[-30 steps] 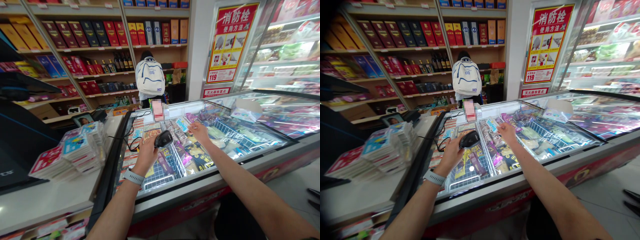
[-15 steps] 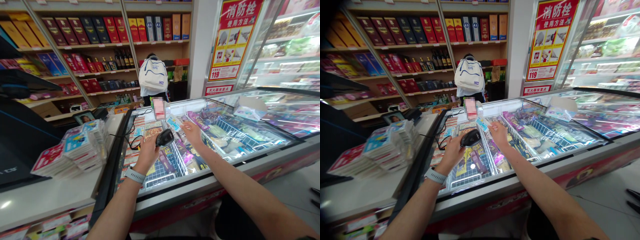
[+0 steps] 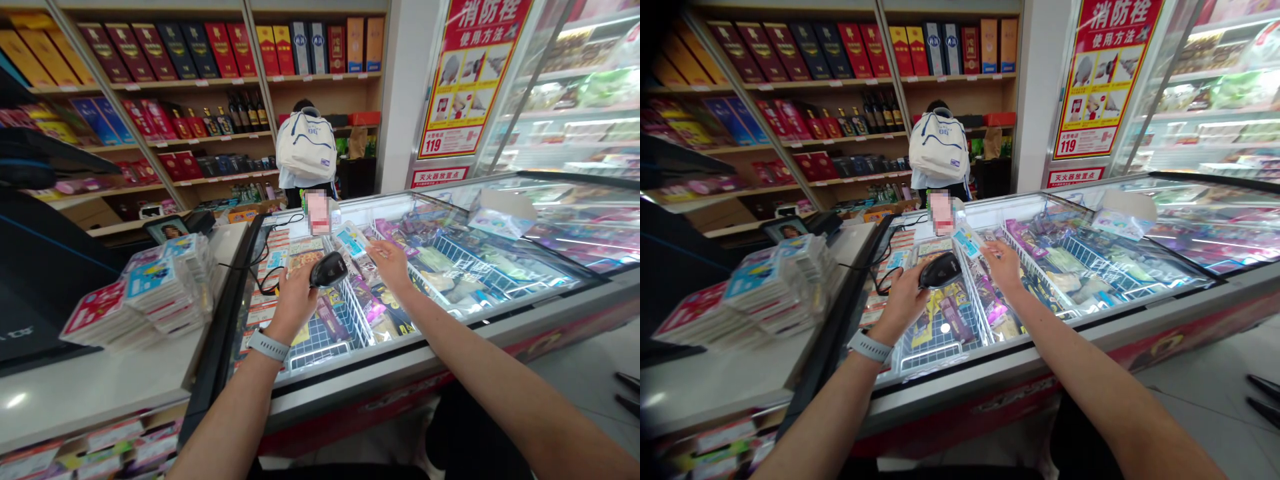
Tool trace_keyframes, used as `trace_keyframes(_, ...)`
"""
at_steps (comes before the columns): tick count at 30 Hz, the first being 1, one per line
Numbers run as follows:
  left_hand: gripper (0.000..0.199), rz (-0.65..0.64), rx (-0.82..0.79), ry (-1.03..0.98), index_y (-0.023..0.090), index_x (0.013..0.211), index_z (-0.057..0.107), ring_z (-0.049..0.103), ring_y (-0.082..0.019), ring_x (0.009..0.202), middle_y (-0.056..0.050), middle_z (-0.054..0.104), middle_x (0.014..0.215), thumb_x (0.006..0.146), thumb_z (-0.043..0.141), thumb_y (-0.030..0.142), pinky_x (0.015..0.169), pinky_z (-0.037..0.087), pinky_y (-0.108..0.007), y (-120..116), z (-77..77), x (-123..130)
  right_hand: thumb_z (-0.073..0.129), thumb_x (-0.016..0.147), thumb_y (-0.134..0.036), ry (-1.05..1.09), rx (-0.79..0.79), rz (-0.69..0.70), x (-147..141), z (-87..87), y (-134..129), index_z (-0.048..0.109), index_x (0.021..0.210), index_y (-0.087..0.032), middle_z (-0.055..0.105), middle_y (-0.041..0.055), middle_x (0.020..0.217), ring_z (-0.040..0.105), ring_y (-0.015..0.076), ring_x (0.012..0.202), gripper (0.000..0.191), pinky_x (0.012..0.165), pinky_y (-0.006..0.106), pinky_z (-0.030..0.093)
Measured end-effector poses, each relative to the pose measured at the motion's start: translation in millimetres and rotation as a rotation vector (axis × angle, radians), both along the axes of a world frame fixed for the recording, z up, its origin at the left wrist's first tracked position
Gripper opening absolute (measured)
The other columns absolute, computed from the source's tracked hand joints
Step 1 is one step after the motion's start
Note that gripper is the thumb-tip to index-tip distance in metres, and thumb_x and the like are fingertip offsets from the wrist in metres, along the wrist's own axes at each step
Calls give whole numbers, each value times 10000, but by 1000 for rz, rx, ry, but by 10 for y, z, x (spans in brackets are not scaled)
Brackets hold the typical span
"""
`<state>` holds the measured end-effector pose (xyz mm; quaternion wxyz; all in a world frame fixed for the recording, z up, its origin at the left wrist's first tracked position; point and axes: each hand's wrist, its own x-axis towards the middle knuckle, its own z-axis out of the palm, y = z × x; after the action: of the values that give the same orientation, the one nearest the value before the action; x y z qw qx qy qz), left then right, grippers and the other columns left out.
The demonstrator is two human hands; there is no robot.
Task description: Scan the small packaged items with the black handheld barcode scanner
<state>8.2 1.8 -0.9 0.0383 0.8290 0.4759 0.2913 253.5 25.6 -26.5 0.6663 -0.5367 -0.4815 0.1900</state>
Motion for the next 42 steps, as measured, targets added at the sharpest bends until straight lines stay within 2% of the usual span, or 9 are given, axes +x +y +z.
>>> trace_keyframes(8,557,-5,18,-31,186,1320,487,541,-262,1238,-103,599,1335,771,502,97,1140,208,-525,-4,1,3,754,637,-536,176,-30,71,18,-12,15,702,906,-182,752,72,823,706,245,733,447,703,391,561)
trace_keyframes(15,592,-1,20,-52,218,1339,483,545,-252,1226,-84,619,1304,765,497,73,1134,215,-520,-39,38,6,775,614,-504,224,-39,92,41,-9,35,680,871,-182,744,52,760,719,249,726,424,740,401,558)
trace_keyframes(28,592,-7,6,-55,224,1345,478,533,-257,1242,-90,608,1319,768,493,91,1134,205,-521,-20,34,8,756,637,-451,225,-51,96,53,18,7,670,861,-187,745,49,764,720,246,736,357,732,383,550)
trace_keyframes(42,579,-4,-4,-67,224,1341,488,536,-254,1238,-87,615,1309,776,492,99,1135,199,-521,-45,58,11,759,629,-478,219,-67,91,53,-11,25,666,876,-183,748,58,774,721,246,747,396,726,376,549)
